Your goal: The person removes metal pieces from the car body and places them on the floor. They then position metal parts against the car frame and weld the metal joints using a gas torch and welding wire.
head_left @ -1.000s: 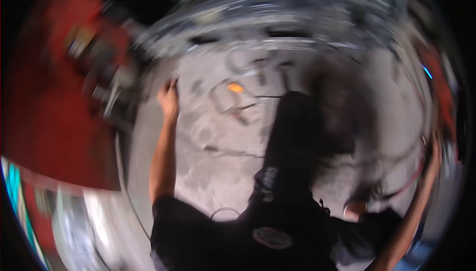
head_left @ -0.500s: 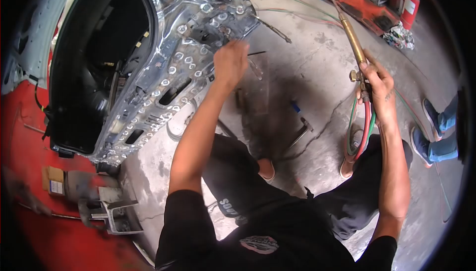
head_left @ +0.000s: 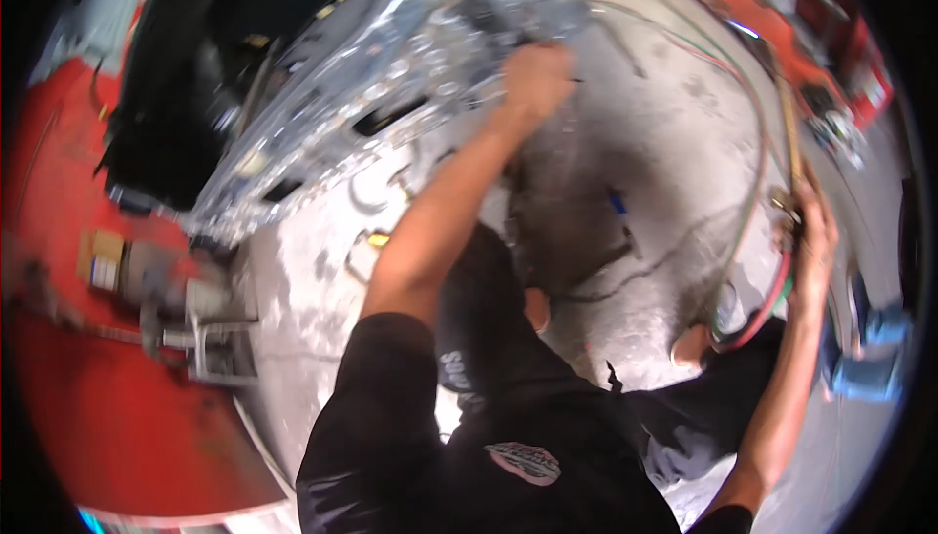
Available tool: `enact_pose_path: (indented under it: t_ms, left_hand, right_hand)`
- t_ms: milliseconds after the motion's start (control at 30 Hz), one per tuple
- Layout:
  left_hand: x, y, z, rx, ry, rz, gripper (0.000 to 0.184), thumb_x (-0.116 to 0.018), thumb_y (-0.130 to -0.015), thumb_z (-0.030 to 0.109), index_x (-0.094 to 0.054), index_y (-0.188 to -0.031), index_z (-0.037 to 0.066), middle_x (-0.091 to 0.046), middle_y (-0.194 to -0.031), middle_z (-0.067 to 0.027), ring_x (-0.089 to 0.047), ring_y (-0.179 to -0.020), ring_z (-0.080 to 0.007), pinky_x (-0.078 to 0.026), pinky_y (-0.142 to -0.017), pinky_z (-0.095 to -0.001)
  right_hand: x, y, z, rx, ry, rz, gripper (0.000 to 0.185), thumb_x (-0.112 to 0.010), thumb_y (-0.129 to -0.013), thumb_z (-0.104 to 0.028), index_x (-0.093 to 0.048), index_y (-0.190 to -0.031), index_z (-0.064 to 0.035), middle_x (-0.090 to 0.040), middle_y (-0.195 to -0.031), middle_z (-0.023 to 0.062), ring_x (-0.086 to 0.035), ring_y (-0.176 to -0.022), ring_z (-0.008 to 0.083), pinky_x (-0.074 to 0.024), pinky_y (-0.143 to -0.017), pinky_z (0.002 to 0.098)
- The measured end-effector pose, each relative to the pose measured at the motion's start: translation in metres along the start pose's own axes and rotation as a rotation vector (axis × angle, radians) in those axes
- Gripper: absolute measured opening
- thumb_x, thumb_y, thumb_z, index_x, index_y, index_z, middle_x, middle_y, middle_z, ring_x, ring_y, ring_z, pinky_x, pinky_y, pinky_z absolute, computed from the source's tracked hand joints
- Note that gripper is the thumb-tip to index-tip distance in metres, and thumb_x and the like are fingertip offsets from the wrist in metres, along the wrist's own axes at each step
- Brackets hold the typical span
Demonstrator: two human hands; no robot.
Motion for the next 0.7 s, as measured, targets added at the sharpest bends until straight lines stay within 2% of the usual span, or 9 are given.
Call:
enact_pose_path:
  t_ms: [33,67,200,333,367,433,500,600,700]
  left_hand:
    - [0.004,0.001,0.017,-0.027,-0.107,-0.180,0.014,-0.063,-0.077,0.016,-0.073,-0.083,0.007,-0.072,-0.086,-0.0196,-0.070,-0.081,-0.0432,-0.056,-0.071,-0.0540]
    - [0.002,0.012,0.023,-0.107,-0.020,-0.038,0.013,-0.063,-0.076,0.016,-0.069,-0.076,0.006,-0.070,-0.083,-0.0196,-0.069,-0.077,-0.0434,-0.055,-0.070,-0.0550]
    - [0.103,0.085,0.058,0.034,0.154,0.003,0.017,-0.070,-0.088,0.017,-0.066,-0.079,0.003,-0.068,-0.078,-0.0186,-0.067,-0.074,-0.0427,-0.053,-0.067,-0.0528]
    - [0.187,0.252,-0.006,0.530,0.220,0.074,0.004,-0.068,-0.083,0.001,-0.071,-0.086,0.001,-0.072,-0.088,-0.0166,-0.072,-0.079,-0.0343,-0.059,-0.068,-0.0452]
    - [0.203,0.312,-0.036,0.437,-0.140,0.177,0.010,-0.068,-0.082,0.000,-0.074,-0.091,0.001,-0.075,-0.095,-0.0168,-0.074,-0.081,-0.0318,-0.060,-0.069,-0.0420]
    - [0.263,0.430,-0.088,1.042,-0.220,0.273,0.012,-0.065,-0.093,0.003,-0.076,-0.093,-0.001,-0.076,-0.089,-0.0192,-0.074,-0.080,-0.0315,-0.059,-0.072,-0.0396]
    - [0.334,0.526,-0.139,0.970,-0.203,0.739,0.024,-0.064,-0.101,0.012,-0.077,-0.101,-0.007,-0.076,-0.088,-0.0261,-0.070,-0.075,-0.0245,-0.056,-0.076,-0.0401]
    - [0.446,0.580,-0.180,1.183,-0.556,0.706,0.022,-0.067,-0.100,0.011,-0.076,-0.099,-0.009,-0.080,-0.090,-0.0148,-0.067,-0.080,-0.0203,-0.055,-0.077,-0.0381]
    - [0.495,0.568,-0.181,1.188,-0.574,0.790,0.021,-0.067,-0.098,0.013,-0.081,-0.102,-0.003,-0.080,-0.091,-0.0155,-0.070,-0.079,-0.0204,-0.055,-0.077,-0.0357]
  right_hand:
    - [0.003,-0.004,0.008,-0.023,0.035,0.013,0.067,-0.066,-0.100,-0.049,-0.061,-0.150,-0.0037,-0.070,-0.121,0.0069,-0.061,-0.089,0.0094,-0.0474,-0.074,0.0241]
    - [0.013,-0.018,0.027,-0.024,0.094,0.023,0.065,-0.065,-0.101,-0.048,-0.063,-0.149,-0.0041,-0.070,-0.121,0.0055,-0.060,-0.089,0.0093,-0.0471,-0.075,0.0235]
    - [0.008,-0.026,0.030,0.005,0.055,-0.013,0.060,-0.058,-0.106,-0.047,-0.060,-0.152,-0.0090,-0.069,-0.111,0.0048,-0.051,-0.071,0.0077,-0.0404,-0.062,0.0239]
    - [0.003,-0.028,0.032,-0.011,0.059,-0.094,0.061,-0.054,-0.108,-0.047,-0.055,-0.156,-0.0106,-0.069,-0.116,0.0060,-0.050,-0.068,0.0072,-0.0399,-0.059,0.0229]
    - [0.003,-0.028,0.033,-0.009,0.062,-0.100,0.061,-0.054,-0.108,-0.048,-0.055,-0.156,-0.0110,-0.069,-0.117,0.0059,-0.049,-0.068,0.0069,-0.0396,-0.060,0.0226]
    - [0.004,-0.033,0.040,-0.023,0.081,-0.110,0.063,-0.055,-0.107,-0.052,-0.055,-0.156,-0.0117,-0.070,-0.120,0.0062,-0.048,-0.067,0.0064,-0.0383,-0.060,0.0221]
    - [0.001,-0.036,0.046,-0.034,0.094,-0.117,0.064,-0.054,-0.107,-0.053,-0.055,-0.156,-0.0120,-0.070,-0.120,0.0061,-0.046,-0.067,0.0061,-0.0377,-0.060,0.0221]
    - [0.006,-0.055,0.060,-0.055,0.138,-0.179,0.064,-0.054,-0.107,-0.052,-0.055,-0.157,-0.0117,-0.069,-0.127,0.0066,-0.053,-0.076,0.0069,-0.0398,-0.066,0.0230]
    - [-0.004,-0.032,0.039,-0.020,0.139,-0.134,0.064,-0.059,-0.103,-0.050,-0.058,-0.154,-0.0101,-0.071,-0.130,0.0061,-0.062,-0.091,0.0101,-0.0455,-0.072,0.0246]
Point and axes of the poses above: each hand's wrist, its own y-axis away from the middle knuckle, its own x-axis out of the back of the hand, z = x × y, the point moved 6 cm from there along -y, towards the middle knuckle
